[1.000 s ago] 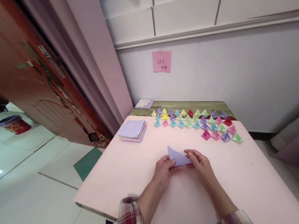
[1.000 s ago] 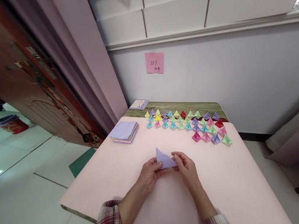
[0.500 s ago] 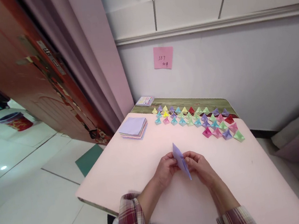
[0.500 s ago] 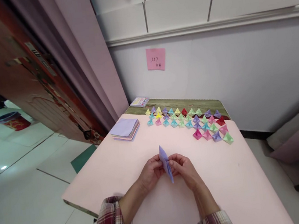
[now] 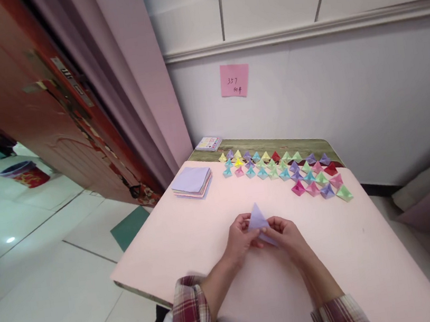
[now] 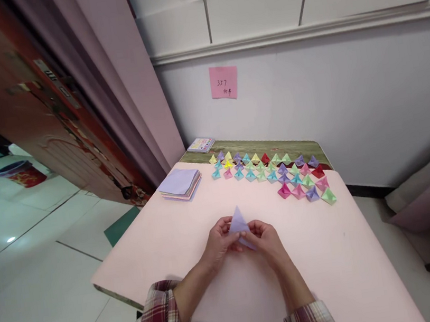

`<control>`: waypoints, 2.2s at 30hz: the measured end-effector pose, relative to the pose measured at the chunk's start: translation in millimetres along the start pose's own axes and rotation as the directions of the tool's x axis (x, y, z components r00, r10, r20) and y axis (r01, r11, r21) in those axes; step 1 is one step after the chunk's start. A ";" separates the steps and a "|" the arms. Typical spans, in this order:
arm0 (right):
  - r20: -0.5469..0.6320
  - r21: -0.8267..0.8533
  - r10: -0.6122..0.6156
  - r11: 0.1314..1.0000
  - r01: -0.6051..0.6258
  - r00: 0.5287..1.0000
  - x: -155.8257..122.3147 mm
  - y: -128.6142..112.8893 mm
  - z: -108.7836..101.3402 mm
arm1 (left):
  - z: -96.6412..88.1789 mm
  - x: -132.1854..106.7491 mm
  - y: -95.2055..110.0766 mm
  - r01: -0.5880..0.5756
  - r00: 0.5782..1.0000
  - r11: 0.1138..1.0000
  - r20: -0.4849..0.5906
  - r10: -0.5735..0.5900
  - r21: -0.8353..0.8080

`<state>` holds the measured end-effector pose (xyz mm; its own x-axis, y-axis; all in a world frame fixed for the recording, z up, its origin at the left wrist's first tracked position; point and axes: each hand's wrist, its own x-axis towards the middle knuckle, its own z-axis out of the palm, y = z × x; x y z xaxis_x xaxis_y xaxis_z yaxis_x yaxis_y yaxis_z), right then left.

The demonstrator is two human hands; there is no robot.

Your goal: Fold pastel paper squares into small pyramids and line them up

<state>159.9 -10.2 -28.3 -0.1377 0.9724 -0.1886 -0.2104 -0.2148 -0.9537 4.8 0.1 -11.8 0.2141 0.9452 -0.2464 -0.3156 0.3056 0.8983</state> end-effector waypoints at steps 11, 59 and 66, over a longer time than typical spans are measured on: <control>-0.062 0.049 -0.036 0.998 0.039 0.997 0.8 -0.7 -2.3 | -3.1 4.0 2.2 0.251 0.968 0.929 0.048 -0.248 -0.272; -0.033 -0.092 -0.134 0.987 0.131 0.990 -2.8 -7.6 -6.3 | 1.7 1.2 -1.1 -0.034 0.973 0.986 -0.231 -0.005 -0.161; -0.070 -0.185 -0.245 0.956 0.229 0.967 -0.8 -8.4 -8.0 | 6.7 -1.5 3.2 -0.102 0.933 0.973 -0.360 0.022 -0.205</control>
<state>169.5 -8.4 -22.0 -0.0137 0.9993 0.0352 -0.0538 0.0344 -0.9980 9.7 -1.2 -6.2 -0.1402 0.9296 -0.3409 -0.5183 0.2244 0.8252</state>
